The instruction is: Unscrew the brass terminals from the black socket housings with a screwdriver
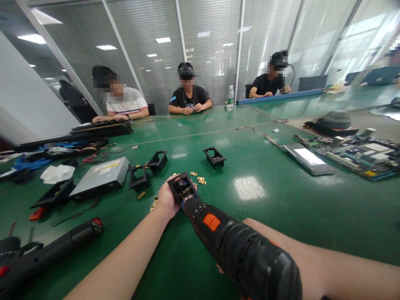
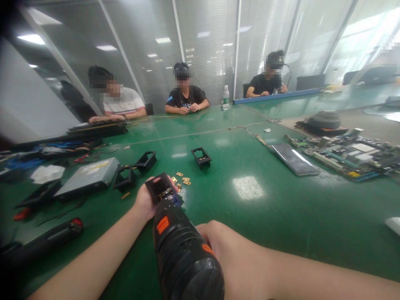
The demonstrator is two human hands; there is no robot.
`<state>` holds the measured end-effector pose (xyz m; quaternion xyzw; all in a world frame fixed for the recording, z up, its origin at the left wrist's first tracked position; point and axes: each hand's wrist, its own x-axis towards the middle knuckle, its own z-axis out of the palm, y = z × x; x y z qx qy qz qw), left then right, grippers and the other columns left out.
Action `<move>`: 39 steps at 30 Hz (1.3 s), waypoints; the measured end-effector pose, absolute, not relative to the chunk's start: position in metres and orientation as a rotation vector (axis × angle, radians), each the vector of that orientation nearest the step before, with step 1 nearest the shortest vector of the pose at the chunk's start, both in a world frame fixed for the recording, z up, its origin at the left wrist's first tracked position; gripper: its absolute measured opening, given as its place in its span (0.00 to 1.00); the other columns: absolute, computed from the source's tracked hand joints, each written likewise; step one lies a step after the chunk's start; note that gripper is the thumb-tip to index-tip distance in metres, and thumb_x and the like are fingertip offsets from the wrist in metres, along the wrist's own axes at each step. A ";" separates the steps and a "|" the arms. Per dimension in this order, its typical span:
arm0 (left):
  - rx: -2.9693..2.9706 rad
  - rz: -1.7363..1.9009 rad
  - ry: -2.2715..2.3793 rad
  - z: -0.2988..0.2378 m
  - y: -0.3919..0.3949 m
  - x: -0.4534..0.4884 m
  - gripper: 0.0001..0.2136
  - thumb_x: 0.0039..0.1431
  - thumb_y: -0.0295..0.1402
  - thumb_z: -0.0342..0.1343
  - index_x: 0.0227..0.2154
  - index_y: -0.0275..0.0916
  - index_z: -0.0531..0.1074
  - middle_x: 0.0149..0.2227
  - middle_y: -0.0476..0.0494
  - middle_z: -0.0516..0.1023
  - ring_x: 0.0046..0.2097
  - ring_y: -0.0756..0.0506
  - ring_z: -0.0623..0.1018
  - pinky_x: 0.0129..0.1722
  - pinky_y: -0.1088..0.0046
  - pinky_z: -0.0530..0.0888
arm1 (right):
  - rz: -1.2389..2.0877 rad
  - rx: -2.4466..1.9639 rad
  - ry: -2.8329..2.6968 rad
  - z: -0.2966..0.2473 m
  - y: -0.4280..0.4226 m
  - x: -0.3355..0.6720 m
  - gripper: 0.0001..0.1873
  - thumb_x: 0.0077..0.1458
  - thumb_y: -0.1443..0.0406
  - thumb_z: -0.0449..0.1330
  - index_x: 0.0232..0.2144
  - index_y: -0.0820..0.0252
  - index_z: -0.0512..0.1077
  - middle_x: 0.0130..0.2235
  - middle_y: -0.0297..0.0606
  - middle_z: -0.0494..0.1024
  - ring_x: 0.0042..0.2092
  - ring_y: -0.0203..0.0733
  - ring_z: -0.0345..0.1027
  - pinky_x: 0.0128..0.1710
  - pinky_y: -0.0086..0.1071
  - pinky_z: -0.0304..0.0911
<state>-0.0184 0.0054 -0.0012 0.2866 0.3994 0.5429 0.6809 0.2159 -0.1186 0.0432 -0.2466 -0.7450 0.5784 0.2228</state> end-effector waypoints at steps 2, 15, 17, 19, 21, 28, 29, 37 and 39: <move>0.630 1.207 0.894 -0.001 0.006 -0.018 0.13 0.56 0.37 0.48 0.28 0.33 0.74 0.25 0.37 0.78 0.29 0.38 0.79 0.31 0.58 0.76 | 1.488 -0.666 -2.138 0.038 -0.119 0.217 0.25 0.47 0.57 0.67 0.42 0.70 0.72 0.42 0.48 0.70 0.38 0.40 0.65 0.36 0.31 0.67; 0.682 1.179 0.894 0.001 0.005 -0.018 0.15 0.56 0.38 0.47 0.28 0.32 0.74 0.25 0.35 0.77 0.28 0.38 0.78 0.26 0.62 0.75 | 1.629 -0.417 -2.056 0.038 -0.117 0.213 0.22 0.51 0.52 0.63 0.26 0.68 0.70 0.29 0.36 0.64 0.34 0.35 0.60 0.29 0.24 0.62; 0.667 1.172 0.891 0.001 0.006 -0.018 0.15 0.56 0.38 0.47 0.28 0.32 0.74 0.26 0.35 0.78 0.28 0.37 0.78 0.25 0.62 0.75 | 1.669 -0.453 -1.988 0.039 -0.117 0.214 0.23 0.49 0.50 0.64 0.31 0.69 0.72 0.31 0.39 0.68 0.33 0.35 0.61 0.29 0.25 0.62; 0.651 1.173 0.895 0.001 0.005 -0.018 0.15 0.56 0.38 0.47 0.28 0.33 0.74 0.26 0.35 0.78 0.28 0.37 0.78 0.26 0.61 0.75 | 1.659 -0.461 -1.995 0.039 -0.118 0.215 0.24 0.49 0.49 0.63 0.31 0.68 0.72 0.31 0.39 0.68 0.33 0.35 0.61 0.28 0.25 0.62; 0.658 1.197 0.895 0.001 0.005 -0.018 0.15 0.56 0.38 0.47 0.28 0.33 0.74 0.26 0.36 0.77 0.28 0.38 0.78 0.27 0.61 0.75 | 1.600 -0.440 -2.083 0.039 -0.119 0.215 0.24 0.52 0.50 0.62 0.25 0.68 0.70 0.29 0.38 0.66 0.33 0.35 0.59 0.28 0.24 0.61; 0.637 1.161 0.902 0.001 0.006 -0.018 0.15 0.56 0.39 0.47 0.29 0.33 0.74 0.25 0.36 0.78 0.29 0.37 0.79 0.26 0.60 0.75 | 1.487 -0.491 -2.220 0.038 -0.121 0.215 0.22 0.55 0.54 0.60 0.21 0.68 0.69 0.27 0.37 0.66 0.35 0.36 0.60 0.32 0.26 0.63; 0.626 1.162 0.909 0.001 0.006 -0.018 0.15 0.56 0.39 0.47 0.29 0.34 0.74 0.25 0.36 0.78 0.29 0.37 0.79 0.26 0.61 0.75 | 1.474 -0.476 -2.250 0.038 -0.121 0.215 0.22 0.56 0.55 0.60 0.20 0.68 0.68 0.26 0.37 0.66 0.35 0.36 0.60 0.32 0.26 0.64; 0.667 1.184 0.896 0.001 0.005 -0.018 0.15 0.56 0.38 0.47 0.28 0.33 0.74 0.26 0.35 0.78 0.28 0.38 0.79 0.27 0.61 0.75 | 1.574 -0.458 -2.189 0.038 -0.122 0.215 0.17 0.54 0.60 0.61 0.21 0.67 0.67 0.27 0.36 0.64 0.38 0.38 0.61 0.33 0.25 0.63; 0.662 1.186 0.904 0.001 0.006 -0.018 0.15 0.56 0.37 0.47 0.28 0.33 0.74 0.25 0.35 0.78 0.28 0.37 0.79 0.27 0.60 0.75 | 1.671 -0.531 -2.049 0.041 -0.123 0.214 0.12 0.49 0.63 0.64 0.28 0.67 0.69 0.31 0.37 0.67 0.38 0.38 0.62 0.34 0.27 0.62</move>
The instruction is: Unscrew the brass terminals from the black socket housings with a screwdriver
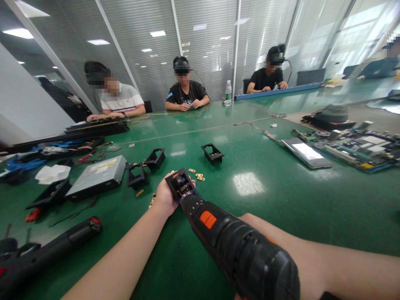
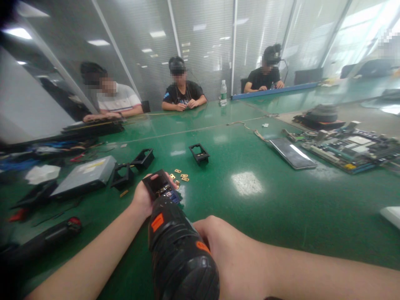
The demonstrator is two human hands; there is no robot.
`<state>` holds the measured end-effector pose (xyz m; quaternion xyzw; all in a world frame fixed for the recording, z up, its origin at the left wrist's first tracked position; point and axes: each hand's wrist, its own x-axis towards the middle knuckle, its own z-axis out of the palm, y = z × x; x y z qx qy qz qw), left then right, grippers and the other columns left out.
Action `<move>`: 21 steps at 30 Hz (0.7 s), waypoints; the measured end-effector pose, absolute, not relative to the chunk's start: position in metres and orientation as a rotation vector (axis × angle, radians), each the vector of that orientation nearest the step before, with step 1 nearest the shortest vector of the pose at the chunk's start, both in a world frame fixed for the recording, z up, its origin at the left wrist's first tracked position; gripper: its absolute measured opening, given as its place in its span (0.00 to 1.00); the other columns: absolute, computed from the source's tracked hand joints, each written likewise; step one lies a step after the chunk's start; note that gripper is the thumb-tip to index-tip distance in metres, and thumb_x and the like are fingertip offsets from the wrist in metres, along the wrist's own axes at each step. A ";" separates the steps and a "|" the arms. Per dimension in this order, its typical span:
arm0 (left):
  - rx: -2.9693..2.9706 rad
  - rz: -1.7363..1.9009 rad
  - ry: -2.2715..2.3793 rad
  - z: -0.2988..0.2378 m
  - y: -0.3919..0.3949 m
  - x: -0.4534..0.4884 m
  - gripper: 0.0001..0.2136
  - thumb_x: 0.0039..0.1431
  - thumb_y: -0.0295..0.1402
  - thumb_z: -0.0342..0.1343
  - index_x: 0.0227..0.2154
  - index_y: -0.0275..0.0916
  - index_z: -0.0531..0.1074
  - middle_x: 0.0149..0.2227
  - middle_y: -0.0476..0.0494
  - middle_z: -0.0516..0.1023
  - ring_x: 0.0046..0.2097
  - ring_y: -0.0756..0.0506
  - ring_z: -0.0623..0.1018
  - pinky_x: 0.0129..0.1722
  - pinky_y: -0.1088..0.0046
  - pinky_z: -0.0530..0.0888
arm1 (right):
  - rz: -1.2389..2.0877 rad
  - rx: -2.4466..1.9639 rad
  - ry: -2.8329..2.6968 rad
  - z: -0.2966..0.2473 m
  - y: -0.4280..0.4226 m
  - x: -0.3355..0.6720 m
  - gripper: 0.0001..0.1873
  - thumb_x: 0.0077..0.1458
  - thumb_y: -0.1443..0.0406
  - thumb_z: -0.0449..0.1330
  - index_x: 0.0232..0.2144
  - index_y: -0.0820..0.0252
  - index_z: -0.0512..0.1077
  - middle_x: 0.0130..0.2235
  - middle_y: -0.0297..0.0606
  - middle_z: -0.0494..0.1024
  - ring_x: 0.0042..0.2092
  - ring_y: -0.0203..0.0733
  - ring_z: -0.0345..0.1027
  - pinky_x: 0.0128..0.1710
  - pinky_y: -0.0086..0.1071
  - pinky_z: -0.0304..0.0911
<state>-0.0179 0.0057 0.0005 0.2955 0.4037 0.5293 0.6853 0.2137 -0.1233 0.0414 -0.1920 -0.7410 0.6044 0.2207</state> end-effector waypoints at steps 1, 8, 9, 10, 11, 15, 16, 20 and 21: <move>0.650 1.184 0.910 0.000 0.006 -0.018 0.15 0.56 0.37 0.47 0.28 0.33 0.74 0.25 0.36 0.78 0.28 0.37 0.79 0.27 0.60 0.75 | 1.708 -0.570 -1.983 0.043 -0.124 0.212 0.12 0.46 0.64 0.65 0.30 0.67 0.68 0.32 0.36 0.67 0.36 0.37 0.61 0.33 0.27 0.61; 0.612 1.188 0.919 0.000 0.007 -0.018 0.14 0.56 0.37 0.48 0.29 0.34 0.74 0.26 0.37 0.78 0.29 0.38 0.79 0.28 0.59 0.76 | 1.770 -0.594 -1.860 0.051 -0.125 0.206 0.11 0.41 0.71 0.61 0.24 0.64 0.60 0.25 0.30 0.60 0.28 0.31 0.51 0.26 0.25 0.53; 0.617 1.188 0.914 0.000 0.007 -0.018 0.14 0.56 0.37 0.47 0.28 0.34 0.74 0.26 0.37 0.78 0.29 0.38 0.79 0.28 0.59 0.76 | 1.777 -0.610 -1.845 0.050 -0.124 0.206 0.11 0.40 0.71 0.62 0.25 0.64 0.61 0.26 0.30 0.60 0.28 0.31 0.51 0.26 0.25 0.53; 0.624 1.186 0.912 0.000 0.007 -0.018 0.14 0.56 0.37 0.48 0.28 0.34 0.74 0.26 0.37 0.78 0.28 0.38 0.79 0.28 0.59 0.76 | 1.771 -0.611 -1.857 0.049 -0.124 0.207 0.11 0.40 0.71 0.62 0.25 0.64 0.62 0.26 0.30 0.60 0.29 0.31 0.51 0.27 0.25 0.53; 0.634 1.183 0.913 0.000 0.007 -0.018 0.14 0.55 0.37 0.48 0.28 0.34 0.74 0.25 0.37 0.78 0.28 0.38 0.79 0.27 0.60 0.76 | 1.747 -0.597 -1.892 0.047 -0.124 0.207 0.11 0.41 0.70 0.63 0.25 0.64 0.61 0.26 0.30 0.60 0.29 0.31 0.52 0.27 0.24 0.54; 0.663 1.179 0.919 0.002 0.005 -0.017 0.15 0.56 0.38 0.47 0.28 0.32 0.74 0.25 0.35 0.78 0.28 0.37 0.78 0.25 0.60 0.75 | 1.556 -0.539 -2.097 0.036 -0.123 0.211 0.12 0.50 0.65 0.62 0.22 0.66 0.64 0.30 0.36 0.65 0.36 0.37 0.61 0.32 0.25 0.61; 0.665 1.181 0.917 0.002 0.005 -0.017 0.15 0.56 0.38 0.47 0.27 0.32 0.74 0.25 0.35 0.78 0.28 0.37 0.78 0.26 0.60 0.75 | 1.522 -0.526 -2.130 0.034 -0.123 0.212 0.12 0.51 0.64 0.61 0.23 0.67 0.65 0.30 0.37 0.66 0.38 0.37 0.61 0.33 0.26 0.62; 0.641 1.190 0.904 0.004 0.004 -0.017 0.14 0.56 0.37 0.48 0.28 0.33 0.74 0.25 0.36 0.78 0.29 0.37 0.79 0.27 0.60 0.76 | 1.477 -0.456 -2.213 0.033 -0.122 0.214 0.15 0.54 0.63 0.58 0.21 0.67 0.64 0.28 0.36 0.64 0.36 0.36 0.60 0.31 0.24 0.62; 0.633 1.193 0.906 0.004 0.004 -0.017 0.14 0.56 0.37 0.48 0.28 0.33 0.74 0.25 0.36 0.78 0.29 0.38 0.79 0.27 0.60 0.76 | 1.471 -0.472 -2.219 0.034 -0.121 0.214 0.14 0.54 0.63 0.58 0.21 0.67 0.64 0.29 0.36 0.64 0.36 0.36 0.59 0.31 0.24 0.62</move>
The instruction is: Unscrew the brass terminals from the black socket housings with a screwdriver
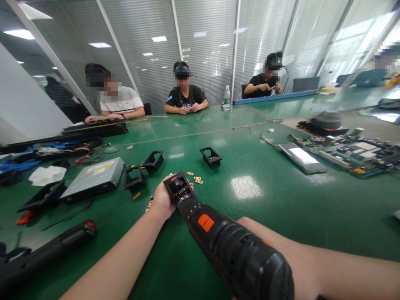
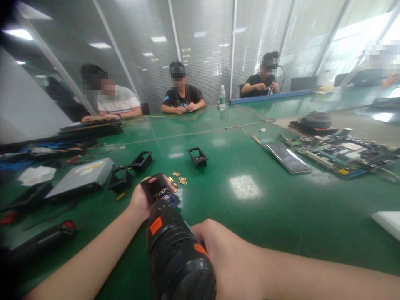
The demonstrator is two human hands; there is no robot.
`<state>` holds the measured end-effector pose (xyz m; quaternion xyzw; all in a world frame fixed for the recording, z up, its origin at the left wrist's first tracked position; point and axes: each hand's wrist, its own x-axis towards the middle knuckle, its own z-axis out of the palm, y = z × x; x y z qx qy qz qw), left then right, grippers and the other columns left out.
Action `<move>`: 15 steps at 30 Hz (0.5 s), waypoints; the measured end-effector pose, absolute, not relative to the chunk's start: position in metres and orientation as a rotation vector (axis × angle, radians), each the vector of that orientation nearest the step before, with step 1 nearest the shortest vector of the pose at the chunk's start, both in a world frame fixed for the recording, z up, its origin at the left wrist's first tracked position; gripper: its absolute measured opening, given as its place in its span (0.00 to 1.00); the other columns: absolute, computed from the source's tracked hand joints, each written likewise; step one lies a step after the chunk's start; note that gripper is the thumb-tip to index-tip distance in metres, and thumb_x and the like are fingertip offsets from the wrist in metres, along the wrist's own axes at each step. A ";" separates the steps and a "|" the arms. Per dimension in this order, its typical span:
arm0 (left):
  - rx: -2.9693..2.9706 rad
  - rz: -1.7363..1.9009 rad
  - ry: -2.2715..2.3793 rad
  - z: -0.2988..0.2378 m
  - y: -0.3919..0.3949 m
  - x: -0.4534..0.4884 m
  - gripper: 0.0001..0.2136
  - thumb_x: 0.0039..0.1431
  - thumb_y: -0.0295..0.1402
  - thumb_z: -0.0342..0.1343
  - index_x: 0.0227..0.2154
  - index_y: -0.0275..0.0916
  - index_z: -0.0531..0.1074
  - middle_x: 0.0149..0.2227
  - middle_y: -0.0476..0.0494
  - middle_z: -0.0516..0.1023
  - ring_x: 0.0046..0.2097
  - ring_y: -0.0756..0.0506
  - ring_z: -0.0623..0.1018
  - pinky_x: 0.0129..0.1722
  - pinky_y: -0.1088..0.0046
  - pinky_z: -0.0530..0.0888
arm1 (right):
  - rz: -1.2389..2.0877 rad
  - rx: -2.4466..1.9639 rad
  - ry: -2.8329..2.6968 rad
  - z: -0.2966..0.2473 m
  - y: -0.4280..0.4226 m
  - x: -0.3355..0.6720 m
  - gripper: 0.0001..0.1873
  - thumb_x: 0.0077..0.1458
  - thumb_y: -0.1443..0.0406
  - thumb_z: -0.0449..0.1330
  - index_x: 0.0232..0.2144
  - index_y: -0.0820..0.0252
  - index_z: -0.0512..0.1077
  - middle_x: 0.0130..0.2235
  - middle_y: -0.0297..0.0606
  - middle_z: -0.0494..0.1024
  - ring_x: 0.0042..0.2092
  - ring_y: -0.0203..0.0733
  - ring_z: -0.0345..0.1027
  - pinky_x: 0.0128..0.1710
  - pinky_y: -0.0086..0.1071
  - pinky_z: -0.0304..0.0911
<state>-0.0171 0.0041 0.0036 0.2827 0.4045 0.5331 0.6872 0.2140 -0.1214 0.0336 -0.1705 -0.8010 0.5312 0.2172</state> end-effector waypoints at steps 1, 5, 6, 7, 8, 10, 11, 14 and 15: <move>0.629 1.193 0.911 0.003 0.004 -0.017 0.14 0.56 0.37 0.48 0.28 0.33 0.74 0.25 0.35 0.78 0.28 0.38 0.79 0.27 0.60 0.76 | 1.467 -0.516 -2.212 0.035 -0.121 0.214 0.13 0.53 0.63 0.58 0.22 0.67 0.64 0.30 0.37 0.64 0.36 0.36 0.60 0.31 0.24 0.62; 0.656 1.200 0.924 0.002 0.004 -0.018 0.15 0.57 0.38 0.47 0.28 0.32 0.74 0.25 0.35 0.78 0.28 0.38 0.79 0.28 0.60 0.76 | 1.481 -0.596 -2.179 0.037 -0.122 0.214 0.12 0.49 0.65 0.59 0.21 0.66 0.62 0.30 0.37 0.63 0.36 0.37 0.59 0.31 0.25 0.63; 0.666 1.205 0.923 0.002 0.004 -0.018 0.15 0.57 0.37 0.47 0.28 0.32 0.74 0.25 0.35 0.78 0.28 0.38 0.79 0.29 0.61 0.76 | 1.480 -0.571 -2.188 0.037 -0.122 0.214 0.13 0.50 0.64 0.59 0.20 0.66 0.61 0.28 0.37 0.62 0.36 0.37 0.59 0.31 0.25 0.63; 0.676 1.207 0.920 0.003 0.004 -0.018 0.15 0.57 0.37 0.47 0.28 0.32 0.74 0.25 0.35 0.78 0.28 0.38 0.79 0.29 0.61 0.76 | 1.475 -0.549 -2.194 0.036 -0.122 0.214 0.14 0.51 0.64 0.58 0.19 0.65 0.60 0.27 0.36 0.61 0.36 0.37 0.59 0.30 0.24 0.63; 0.683 1.206 0.917 0.003 0.003 -0.018 0.15 0.57 0.37 0.46 0.28 0.32 0.74 0.25 0.35 0.78 0.28 0.38 0.79 0.28 0.62 0.76 | 1.466 -0.537 -2.194 0.036 -0.122 0.213 0.15 0.51 0.64 0.58 0.19 0.65 0.60 0.27 0.36 0.61 0.36 0.37 0.59 0.30 0.24 0.63; 0.689 1.193 0.915 0.004 0.003 -0.017 0.15 0.57 0.37 0.46 0.27 0.32 0.74 0.25 0.35 0.78 0.28 0.38 0.78 0.27 0.62 0.75 | 1.448 -0.534 -2.179 0.035 -0.122 0.213 0.14 0.52 0.64 0.57 0.20 0.65 0.60 0.28 0.36 0.61 0.36 0.37 0.59 0.30 0.23 0.63; 0.688 1.194 0.914 0.005 0.002 -0.017 0.15 0.57 0.37 0.46 0.27 0.32 0.74 0.25 0.35 0.78 0.28 0.38 0.78 0.27 0.62 0.75 | 1.443 -0.521 -2.186 0.035 -0.122 0.212 0.14 0.53 0.64 0.57 0.20 0.65 0.60 0.28 0.36 0.61 0.36 0.36 0.59 0.29 0.23 0.62; 0.677 1.222 0.910 0.005 0.002 -0.017 0.14 0.57 0.36 0.47 0.28 0.32 0.74 0.25 0.36 0.78 0.28 0.39 0.78 0.28 0.62 0.75 | 1.481 -0.460 -2.220 0.035 -0.121 0.211 0.16 0.54 0.64 0.56 0.19 0.66 0.60 0.27 0.36 0.61 0.35 0.36 0.57 0.29 0.23 0.61; 0.676 1.226 0.907 0.004 0.002 -0.017 0.14 0.57 0.36 0.47 0.28 0.32 0.74 0.25 0.36 0.78 0.28 0.39 0.78 0.28 0.62 0.76 | 1.499 -0.467 -2.220 0.035 -0.121 0.211 0.15 0.53 0.64 0.57 0.19 0.66 0.60 0.27 0.36 0.61 0.35 0.36 0.57 0.29 0.23 0.60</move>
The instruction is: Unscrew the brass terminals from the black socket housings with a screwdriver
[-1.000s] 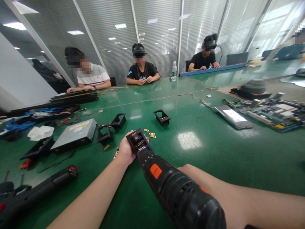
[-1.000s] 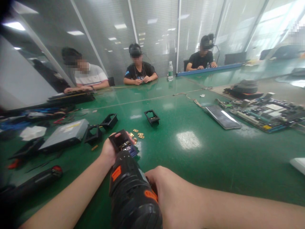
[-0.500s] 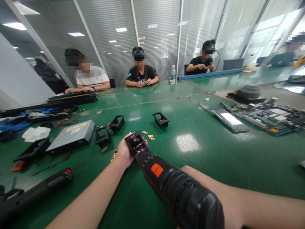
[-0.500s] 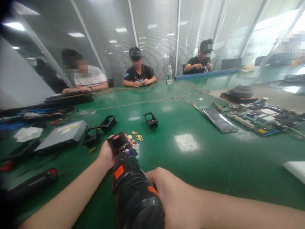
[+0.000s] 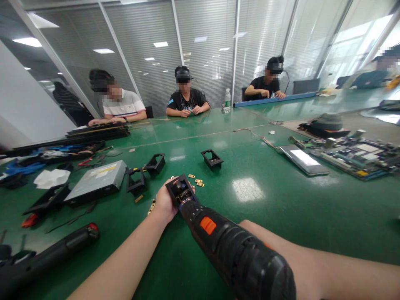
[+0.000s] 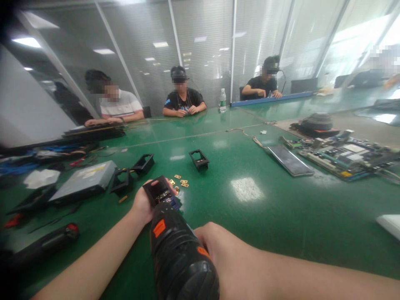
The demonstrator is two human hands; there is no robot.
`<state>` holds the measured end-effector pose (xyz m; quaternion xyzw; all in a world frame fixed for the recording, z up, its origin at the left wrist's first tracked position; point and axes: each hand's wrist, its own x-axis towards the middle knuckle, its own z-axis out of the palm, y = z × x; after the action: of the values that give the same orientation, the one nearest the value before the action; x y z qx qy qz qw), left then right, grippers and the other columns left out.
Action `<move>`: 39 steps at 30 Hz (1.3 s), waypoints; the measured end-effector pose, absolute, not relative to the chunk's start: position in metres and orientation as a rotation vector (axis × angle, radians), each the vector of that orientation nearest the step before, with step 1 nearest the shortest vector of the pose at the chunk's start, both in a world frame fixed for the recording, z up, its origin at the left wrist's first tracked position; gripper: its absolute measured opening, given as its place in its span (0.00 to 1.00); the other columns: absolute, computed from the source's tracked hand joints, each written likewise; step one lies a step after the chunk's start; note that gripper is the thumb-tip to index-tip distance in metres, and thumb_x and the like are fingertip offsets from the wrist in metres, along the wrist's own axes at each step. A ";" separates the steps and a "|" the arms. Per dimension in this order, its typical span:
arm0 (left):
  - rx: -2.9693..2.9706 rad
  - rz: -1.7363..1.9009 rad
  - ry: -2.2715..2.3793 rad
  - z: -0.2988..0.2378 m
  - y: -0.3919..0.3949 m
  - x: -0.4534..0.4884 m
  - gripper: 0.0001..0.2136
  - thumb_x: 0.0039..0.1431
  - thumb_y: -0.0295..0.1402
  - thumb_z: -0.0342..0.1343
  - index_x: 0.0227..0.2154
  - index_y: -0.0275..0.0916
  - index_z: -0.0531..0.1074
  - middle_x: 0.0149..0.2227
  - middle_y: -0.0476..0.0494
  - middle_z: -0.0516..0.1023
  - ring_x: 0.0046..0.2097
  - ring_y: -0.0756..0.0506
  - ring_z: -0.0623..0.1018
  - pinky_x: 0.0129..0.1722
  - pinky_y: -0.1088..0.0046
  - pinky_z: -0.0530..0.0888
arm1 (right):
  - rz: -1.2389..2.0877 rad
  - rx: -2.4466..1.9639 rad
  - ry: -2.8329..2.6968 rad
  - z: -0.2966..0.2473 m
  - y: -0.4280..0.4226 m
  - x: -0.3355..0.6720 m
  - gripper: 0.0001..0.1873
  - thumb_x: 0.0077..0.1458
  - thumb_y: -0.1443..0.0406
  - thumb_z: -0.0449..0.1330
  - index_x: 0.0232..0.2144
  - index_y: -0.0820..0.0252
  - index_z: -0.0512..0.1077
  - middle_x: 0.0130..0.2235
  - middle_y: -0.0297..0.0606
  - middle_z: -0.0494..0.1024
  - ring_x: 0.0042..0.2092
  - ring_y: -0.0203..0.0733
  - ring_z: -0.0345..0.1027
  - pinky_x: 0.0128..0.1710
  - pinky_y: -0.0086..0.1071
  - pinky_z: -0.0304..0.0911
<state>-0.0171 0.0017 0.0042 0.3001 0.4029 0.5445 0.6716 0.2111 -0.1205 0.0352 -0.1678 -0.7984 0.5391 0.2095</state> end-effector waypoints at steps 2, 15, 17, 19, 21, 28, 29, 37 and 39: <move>0.678 1.209 0.908 0.002 0.002 -0.018 0.14 0.57 0.37 0.47 0.29 0.32 0.74 0.25 0.35 0.78 0.28 0.39 0.78 0.28 0.61 0.76 | 1.525 -0.521 -2.188 0.036 -0.121 0.212 0.13 0.51 0.64 0.58 0.20 0.66 0.61 0.29 0.37 0.62 0.36 0.36 0.57 0.29 0.23 0.60; 0.672 1.215 0.905 0.001 0.003 -0.019 0.14 0.56 0.37 0.48 0.28 0.32 0.74 0.26 0.36 0.78 0.29 0.38 0.79 0.28 0.61 0.76 | 1.493 -0.479 -2.242 0.037 -0.121 0.215 0.14 0.54 0.62 0.58 0.21 0.66 0.65 0.27 0.37 0.64 0.37 0.38 0.60 0.37 0.29 0.64; 0.670 1.216 0.913 0.001 0.003 -0.019 0.14 0.56 0.37 0.48 0.28 0.32 0.74 0.25 0.36 0.78 0.28 0.38 0.79 0.27 0.61 0.76 | 1.546 -0.518 -2.170 0.036 -0.122 0.215 0.11 0.52 0.63 0.59 0.23 0.66 0.64 0.29 0.37 0.64 0.37 0.38 0.61 0.36 0.29 0.64; 0.674 1.205 0.915 0.001 0.004 -0.019 0.14 0.56 0.37 0.48 0.28 0.32 0.74 0.25 0.35 0.78 0.28 0.38 0.79 0.27 0.60 0.76 | 1.580 -0.587 -2.095 0.035 -0.122 0.215 0.10 0.48 0.64 0.61 0.27 0.66 0.64 0.31 0.39 0.65 0.37 0.38 0.62 0.34 0.28 0.63; 0.675 1.217 0.909 0.000 0.004 -0.019 0.14 0.56 0.37 0.48 0.28 0.32 0.74 0.25 0.36 0.78 0.28 0.38 0.79 0.27 0.60 0.76 | 1.607 -0.580 -2.067 0.035 -0.122 0.214 0.11 0.47 0.65 0.61 0.24 0.65 0.62 0.29 0.36 0.64 0.34 0.35 0.59 0.32 0.26 0.61; 0.681 1.190 0.906 0.000 0.005 -0.019 0.15 0.56 0.37 0.48 0.27 0.32 0.74 0.25 0.35 0.78 0.28 0.38 0.79 0.27 0.61 0.76 | 1.876 -0.586 -1.758 0.050 -0.121 0.210 0.16 0.40 0.68 0.66 0.33 0.67 0.67 0.31 0.34 0.65 0.32 0.33 0.59 0.28 0.24 0.59; 0.677 1.193 0.905 0.000 0.005 -0.019 0.14 0.56 0.37 0.48 0.27 0.32 0.74 0.26 0.35 0.78 0.28 0.38 0.79 0.27 0.61 0.76 | 1.888 -0.590 -1.736 0.052 -0.121 0.210 0.17 0.39 0.68 0.67 0.34 0.67 0.68 0.30 0.33 0.65 0.31 0.32 0.58 0.27 0.24 0.58; 0.690 1.207 0.911 -0.001 0.004 -0.019 0.15 0.57 0.37 0.47 0.29 0.31 0.75 0.26 0.34 0.78 0.29 0.38 0.79 0.30 0.61 0.76 | 1.914 -0.584 -1.701 0.054 -0.123 0.209 0.21 0.41 0.68 0.67 0.40 0.67 0.69 0.32 0.33 0.66 0.32 0.30 0.57 0.27 0.22 0.57; 0.683 1.217 0.917 -0.001 0.003 -0.019 0.14 0.57 0.37 0.47 0.29 0.32 0.74 0.26 0.35 0.78 0.29 0.39 0.79 0.29 0.61 0.76 | 1.919 -0.590 -1.701 0.055 -0.123 0.210 0.20 0.42 0.68 0.67 0.40 0.68 0.69 0.31 0.32 0.66 0.31 0.30 0.56 0.27 0.22 0.56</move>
<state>-0.0185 0.0033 -0.0011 0.3033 0.4071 0.5401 0.6712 0.2095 -0.1226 0.0546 -0.2170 -0.6256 0.7055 0.2524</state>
